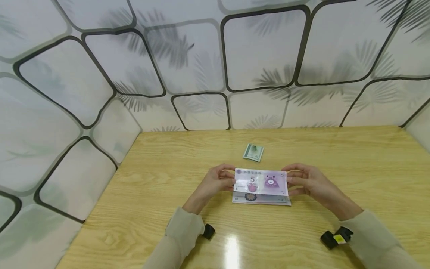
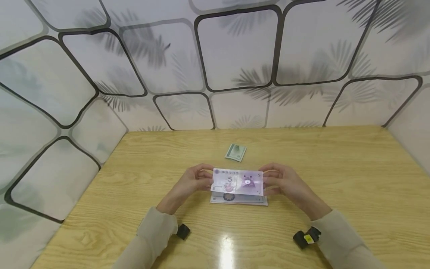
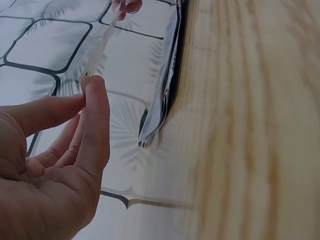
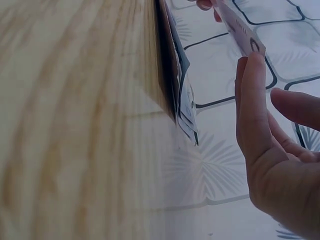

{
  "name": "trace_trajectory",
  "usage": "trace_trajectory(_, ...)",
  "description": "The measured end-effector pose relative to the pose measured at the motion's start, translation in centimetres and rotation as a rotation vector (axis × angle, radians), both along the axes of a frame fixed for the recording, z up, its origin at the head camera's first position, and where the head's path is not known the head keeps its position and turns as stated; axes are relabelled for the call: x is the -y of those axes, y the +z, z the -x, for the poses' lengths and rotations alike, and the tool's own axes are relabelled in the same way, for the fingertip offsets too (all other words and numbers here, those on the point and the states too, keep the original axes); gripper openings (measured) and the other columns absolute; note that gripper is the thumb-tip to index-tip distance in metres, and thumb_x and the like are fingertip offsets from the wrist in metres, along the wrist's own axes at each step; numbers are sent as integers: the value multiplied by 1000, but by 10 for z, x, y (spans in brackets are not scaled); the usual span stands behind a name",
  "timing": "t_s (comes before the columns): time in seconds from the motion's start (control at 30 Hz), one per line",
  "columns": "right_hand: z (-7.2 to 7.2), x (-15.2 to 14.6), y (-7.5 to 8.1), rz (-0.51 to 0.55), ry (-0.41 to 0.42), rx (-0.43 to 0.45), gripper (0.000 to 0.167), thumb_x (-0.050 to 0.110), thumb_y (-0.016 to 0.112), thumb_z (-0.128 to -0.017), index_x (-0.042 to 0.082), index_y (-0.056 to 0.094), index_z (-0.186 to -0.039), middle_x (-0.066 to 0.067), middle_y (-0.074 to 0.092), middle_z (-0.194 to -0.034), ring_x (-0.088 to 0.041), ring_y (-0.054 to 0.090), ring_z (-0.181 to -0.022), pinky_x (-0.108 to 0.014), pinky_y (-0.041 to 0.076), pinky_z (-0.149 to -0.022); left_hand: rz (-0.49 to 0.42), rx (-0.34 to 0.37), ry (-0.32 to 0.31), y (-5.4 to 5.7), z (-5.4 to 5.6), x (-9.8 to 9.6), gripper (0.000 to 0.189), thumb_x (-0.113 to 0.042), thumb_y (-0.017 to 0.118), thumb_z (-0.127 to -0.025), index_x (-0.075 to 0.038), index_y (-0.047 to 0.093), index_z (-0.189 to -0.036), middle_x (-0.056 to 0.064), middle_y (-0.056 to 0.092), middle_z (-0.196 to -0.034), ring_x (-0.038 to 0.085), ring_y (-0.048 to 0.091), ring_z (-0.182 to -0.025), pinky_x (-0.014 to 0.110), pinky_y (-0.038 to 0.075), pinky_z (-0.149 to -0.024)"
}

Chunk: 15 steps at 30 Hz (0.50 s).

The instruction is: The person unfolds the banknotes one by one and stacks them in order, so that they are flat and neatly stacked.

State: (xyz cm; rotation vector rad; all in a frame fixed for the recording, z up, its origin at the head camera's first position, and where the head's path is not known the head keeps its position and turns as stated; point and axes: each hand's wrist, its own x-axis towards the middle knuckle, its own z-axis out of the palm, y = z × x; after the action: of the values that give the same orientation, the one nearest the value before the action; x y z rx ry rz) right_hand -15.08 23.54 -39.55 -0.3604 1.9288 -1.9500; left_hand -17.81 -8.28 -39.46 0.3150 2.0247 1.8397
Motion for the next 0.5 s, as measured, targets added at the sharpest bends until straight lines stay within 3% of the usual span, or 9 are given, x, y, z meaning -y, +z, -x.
trace_trajectory(0.27,1,-1,-1,-31,35,47,46,5,55,-105,-18,36,-140,-9,69,-115,-20,70,-99,-38,62,-78,20,27,-33,-2,0,0,44,9,59,-95,8,50,-139,15,67,-101,18,67,-83,35,62,-76)
trace_trajectory(0.5,1,0,-1,-46,59,95,57,4,57,-103,-17,26,-146,-14,65,-119,-24,68,-102,-42,62,-79,59,43,-56,-5,0,-1,45,10,59,-95,6,51,-139,12,64,-96,17,66,-80,34,62,-73)
